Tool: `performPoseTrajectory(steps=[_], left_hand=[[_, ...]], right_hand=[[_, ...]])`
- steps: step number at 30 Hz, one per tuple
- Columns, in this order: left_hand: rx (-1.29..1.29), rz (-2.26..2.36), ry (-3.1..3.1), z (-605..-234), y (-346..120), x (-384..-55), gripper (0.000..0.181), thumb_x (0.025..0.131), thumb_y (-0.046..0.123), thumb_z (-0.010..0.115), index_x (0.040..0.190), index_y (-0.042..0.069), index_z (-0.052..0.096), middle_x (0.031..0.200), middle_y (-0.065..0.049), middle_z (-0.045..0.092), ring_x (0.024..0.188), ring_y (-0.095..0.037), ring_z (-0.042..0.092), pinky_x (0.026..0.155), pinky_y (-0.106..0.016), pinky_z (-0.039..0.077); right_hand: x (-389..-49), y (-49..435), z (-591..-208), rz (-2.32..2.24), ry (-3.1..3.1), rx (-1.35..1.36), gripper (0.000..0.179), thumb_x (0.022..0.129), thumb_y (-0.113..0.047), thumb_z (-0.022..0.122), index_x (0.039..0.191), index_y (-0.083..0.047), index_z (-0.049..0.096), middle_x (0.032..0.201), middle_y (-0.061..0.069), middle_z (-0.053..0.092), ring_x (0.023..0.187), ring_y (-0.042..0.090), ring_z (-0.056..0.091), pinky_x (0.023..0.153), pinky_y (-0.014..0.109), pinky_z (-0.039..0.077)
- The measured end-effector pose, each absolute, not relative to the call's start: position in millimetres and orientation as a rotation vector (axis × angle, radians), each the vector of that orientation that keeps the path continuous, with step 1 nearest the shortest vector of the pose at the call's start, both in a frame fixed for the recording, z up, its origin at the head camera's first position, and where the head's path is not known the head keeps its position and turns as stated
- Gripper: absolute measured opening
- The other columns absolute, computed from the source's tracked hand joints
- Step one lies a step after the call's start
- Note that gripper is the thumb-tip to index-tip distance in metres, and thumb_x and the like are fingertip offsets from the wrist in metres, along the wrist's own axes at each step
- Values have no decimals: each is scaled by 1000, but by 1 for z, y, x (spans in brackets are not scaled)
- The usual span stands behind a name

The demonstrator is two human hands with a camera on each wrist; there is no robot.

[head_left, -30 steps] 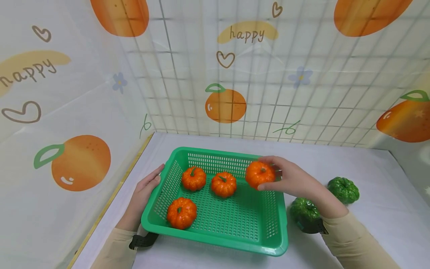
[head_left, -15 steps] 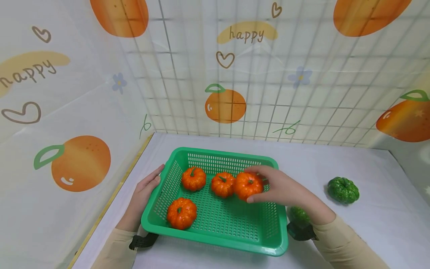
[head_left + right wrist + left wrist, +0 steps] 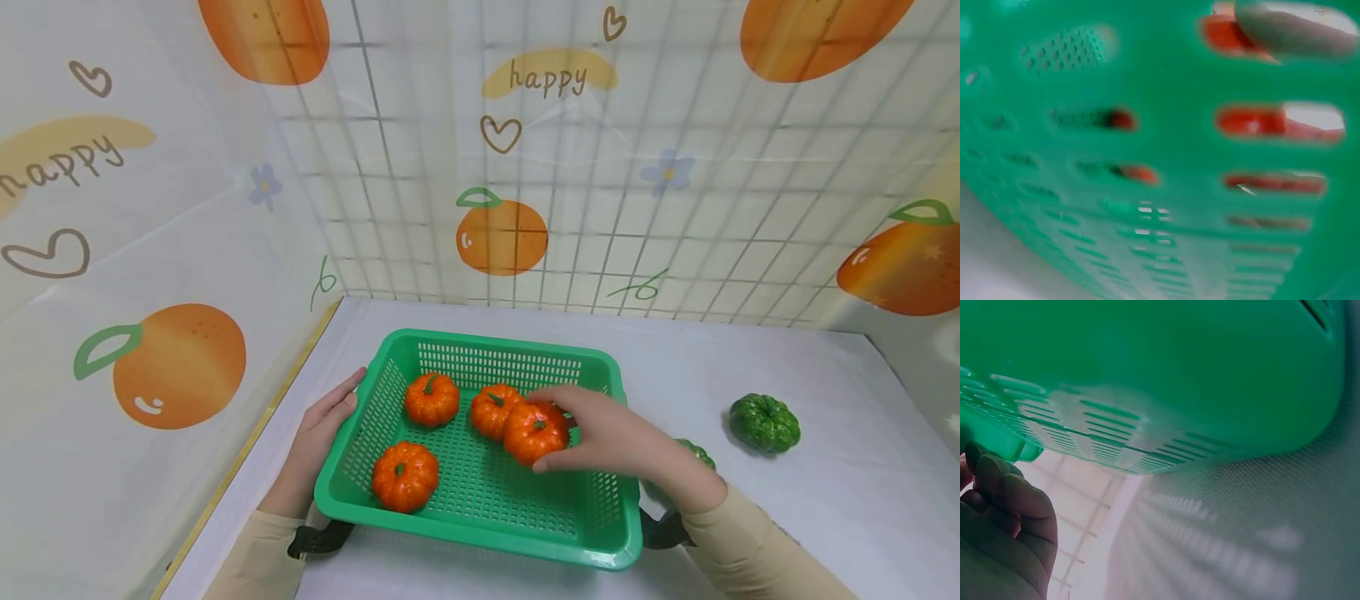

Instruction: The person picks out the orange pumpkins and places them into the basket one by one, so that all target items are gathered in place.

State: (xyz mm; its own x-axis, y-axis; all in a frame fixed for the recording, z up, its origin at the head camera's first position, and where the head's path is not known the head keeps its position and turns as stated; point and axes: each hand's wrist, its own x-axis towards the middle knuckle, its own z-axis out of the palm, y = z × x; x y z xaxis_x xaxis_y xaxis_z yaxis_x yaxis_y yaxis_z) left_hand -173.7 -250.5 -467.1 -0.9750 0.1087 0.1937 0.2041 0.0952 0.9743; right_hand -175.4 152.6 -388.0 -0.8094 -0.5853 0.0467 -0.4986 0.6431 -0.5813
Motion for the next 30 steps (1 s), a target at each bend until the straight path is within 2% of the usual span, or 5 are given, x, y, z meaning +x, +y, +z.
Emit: performPoseTrajectory(steps=[8,15,23,30], left_hand=[[-338,-2024,-2271,-468,-251,-175,48,108,24,42,152,5,38,156,-12,35,133,-9,43,94,-23,47],[-352,-2010,-2271,-469,-253,-175,48,108,24,43,152,6,39,157,-12,34,135,-7,40,96,-20,44],[-365,-2023,-2251,-468,-252,-177,47,108,23,43,151,3,39,156,-14,34,134,-5,40,97,-20,44],[-363,-2025,-2250,-468,-252,-175,47,108,23,42,151,5,40,156,-13,35,134,-7,42,96,-22,46]], right_hand=[[-171,140,-393,-798,2683,-928,86,70,-57,84,140,-17,55,133,-5,58,118,15,54,96,40,47],[-171,132,-399,-724,2662,-940,86,70,-58,84,138,-12,57,128,-3,62,113,15,57,95,39,48],[-172,129,-402,-666,2617,-944,83,69,-60,83,135,-16,59,128,1,59,112,21,56,94,43,48],[-172,128,-405,-608,2582,-1016,81,70,-56,84,137,-18,59,135,-4,58,121,18,52,102,44,42]])
